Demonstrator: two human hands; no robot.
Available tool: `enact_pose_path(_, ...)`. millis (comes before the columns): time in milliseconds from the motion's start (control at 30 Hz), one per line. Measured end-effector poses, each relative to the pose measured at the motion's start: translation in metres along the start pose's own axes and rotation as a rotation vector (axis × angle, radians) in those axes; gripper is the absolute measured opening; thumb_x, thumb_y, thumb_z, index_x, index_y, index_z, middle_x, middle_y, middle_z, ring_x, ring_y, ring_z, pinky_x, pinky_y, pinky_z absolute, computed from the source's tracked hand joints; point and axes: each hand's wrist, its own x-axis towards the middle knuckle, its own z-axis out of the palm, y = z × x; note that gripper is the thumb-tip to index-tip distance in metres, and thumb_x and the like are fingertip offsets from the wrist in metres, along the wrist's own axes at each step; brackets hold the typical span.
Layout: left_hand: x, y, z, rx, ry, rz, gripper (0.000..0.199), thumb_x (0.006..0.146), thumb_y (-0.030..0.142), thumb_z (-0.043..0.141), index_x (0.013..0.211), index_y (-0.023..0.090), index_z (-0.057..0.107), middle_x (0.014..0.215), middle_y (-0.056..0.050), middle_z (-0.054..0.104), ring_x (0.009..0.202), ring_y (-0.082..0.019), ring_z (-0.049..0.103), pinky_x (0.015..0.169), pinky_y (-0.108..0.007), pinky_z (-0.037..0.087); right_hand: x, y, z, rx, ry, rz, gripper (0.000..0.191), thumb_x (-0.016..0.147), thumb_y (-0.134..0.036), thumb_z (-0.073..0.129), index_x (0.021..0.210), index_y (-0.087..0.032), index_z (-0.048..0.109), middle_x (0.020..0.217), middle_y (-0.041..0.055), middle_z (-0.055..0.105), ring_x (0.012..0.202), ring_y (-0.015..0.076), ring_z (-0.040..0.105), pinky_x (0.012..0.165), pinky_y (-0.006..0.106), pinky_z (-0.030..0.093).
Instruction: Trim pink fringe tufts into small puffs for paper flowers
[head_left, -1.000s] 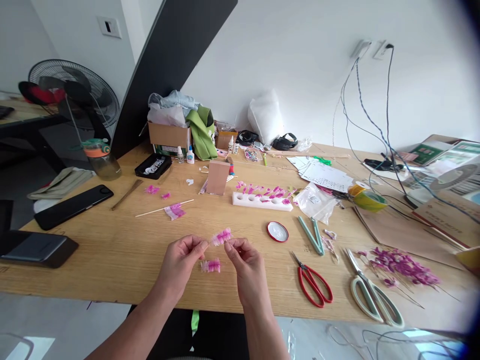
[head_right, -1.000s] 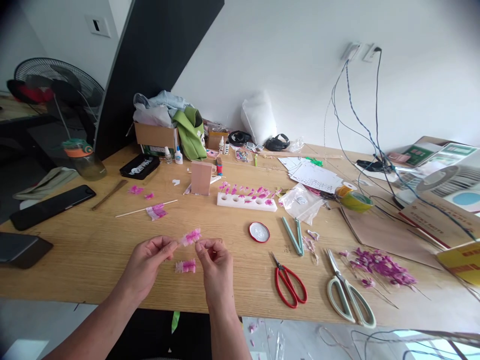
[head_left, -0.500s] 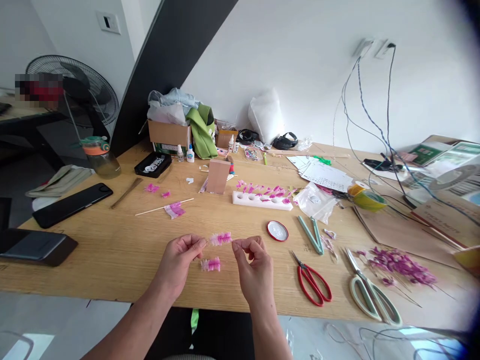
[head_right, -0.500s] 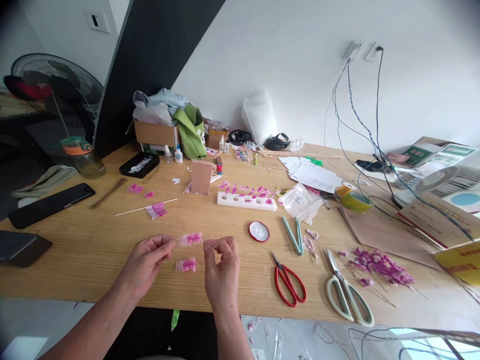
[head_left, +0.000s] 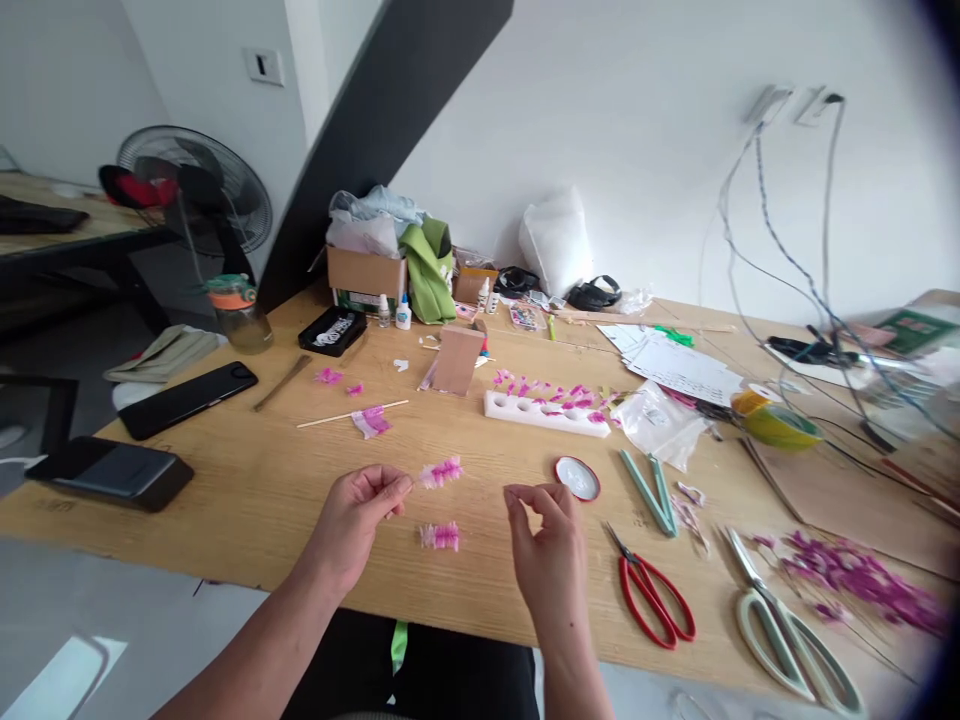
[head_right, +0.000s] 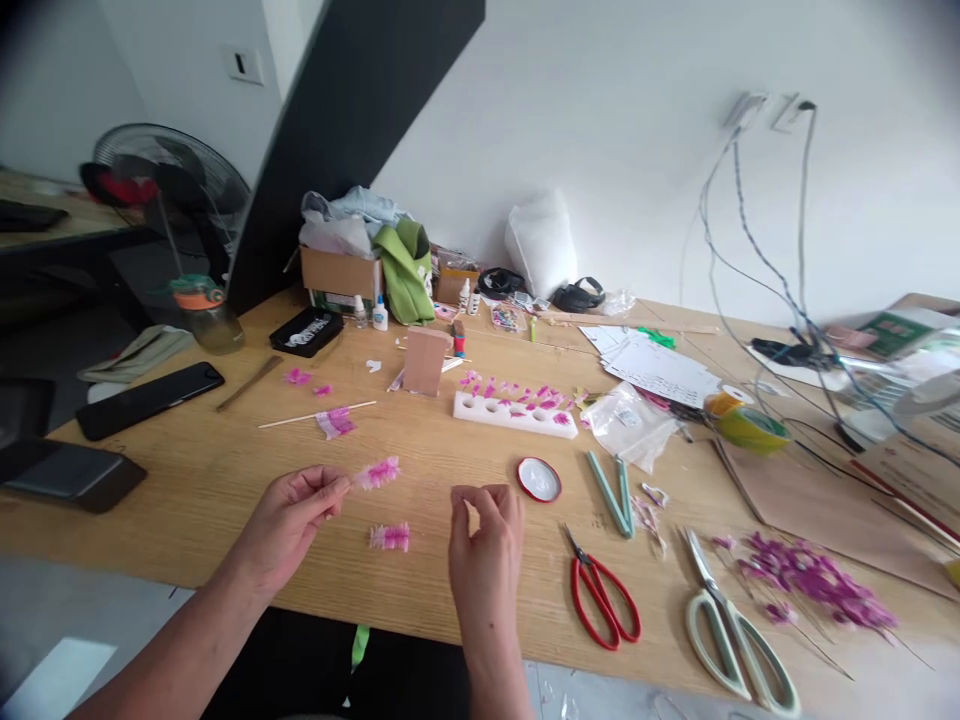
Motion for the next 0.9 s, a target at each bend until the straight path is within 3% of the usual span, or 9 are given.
enact_pose_path(100,0.001,0.007,-0.026,-0.011,0.073,0.022,0.031,0.061,0.037,0.076,0.05,0.017,0.055,0.051,0.003,0.047,0.052,-0.01,0.037,0.052,-0.024,0.03,0.021,0.006,-0.003,-0.074,-0.058,-0.13,0.024,0.087,-0.042,0.055,0.087,-0.024,0.071,0.08,0.0055,0.057,0.081,0.0242,0.052,0.073,0.038,0.039)
enact_pose_path(167,0.001,0.012,-0.046,-0.036,0.158,0.025,0.032,0.059,0.038,0.078,0.05,0.016,0.056,0.05,0.002,0.048,0.052,-0.01,0.038,0.052,-0.024,0.031,0.044,-0.001,0.008,-0.093,-0.168,-0.242,0.024,0.09,-0.039,0.053,0.084,-0.024,0.07,0.078,0.0053,0.06,0.078,0.0235,0.053,0.072,0.037,0.04)
enact_pose_path(267,0.001,0.016,-0.072,-0.102,0.311,0.056,0.035,0.057,0.04,0.08,0.048,0.016,0.055,0.05,0.002,0.048,0.054,-0.01,0.041,0.054,-0.024,0.034,0.083,-0.027,0.05,-0.219,-0.417,-0.462,0.026,0.095,-0.025,0.046,0.084,-0.021,0.07,0.083,0.0061,0.063,0.083,0.0213,0.055,0.074,0.032,0.042)
enact_pose_path(333,0.001,0.016,-0.083,-0.152,0.386,0.085,0.035,0.056,0.039,0.081,0.049,0.016,0.057,0.05,0.002,0.048,0.056,-0.01,0.042,0.055,-0.023,0.035,0.105,-0.046,0.089,-0.441,-0.583,-0.663,0.029,0.096,-0.017,0.041,0.093,-0.019,0.07,0.091,0.0082,0.064,0.09,0.0206,0.055,0.076,0.03,0.041)
enact_pose_path(433,0.0,0.015,-0.097,-0.186,0.429,0.103,0.033,0.058,0.04,0.081,0.053,0.016,0.059,0.052,0.002,0.049,0.057,-0.01,0.042,0.056,-0.023,0.035,0.13,-0.064,0.141,-0.554,-0.697,-0.804,0.027,0.093,-0.01,0.044,0.094,-0.016,0.07,0.094,0.0108,0.064,0.093,0.0229,0.053,0.078,0.031,0.038)
enact_pose_path(500,0.0,0.013,-0.107,-0.182,0.446,0.111,0.032,0.06,0.04,0.08,0.054,0.016,0.06,0.052,0.002,0.048,0.057,-0.01,0.041,0.057,-0.024,0.036,0.14,-0.067,0.162,-0.584,-0.735,-0.837,0.026,0.09,-0.007,0.045,0.092,-0.015,0.07,0.094,0.0119,0.064,0.093,0.024,0.052,0.077,0.032,0.036)
enact_pose_path(667,0.002,0.009,-0.127,-0.182,0.489,0.137,0.028,0.065,0.039,0.079,0.058,0.017,0.062,0.052,0.003,0.048,0.058,-0.011,0.042,0.058,-0.025,0.036,0.156,-0.067,0.175,-0.652,-0.827,-0.887,0.027,0.091,-0.008,0.044,0.097,-0.017,0.069,0.095,0.0089,0.064,0.094,0.0211,0.051,0.078,0.029,0.035)
enact_pose_path(900,0.01,0.005,-0.13,-0.228,0.484,0.077,0.032,0.062,0.041,0.081,0.056,0.017,0.061,0.051,0.004,0.045,0.056,-0.01,0.038,0.055,-0.022,0.034,0.163,-0.077,0.189,-0.78,-0.911,-0.988,0.027,0.087,-0.003,0.045,0.097,-0.014,0.068,0.099,0.0125,0.065,0.097,0.0247,0.051,0.077,0.033,0.033)
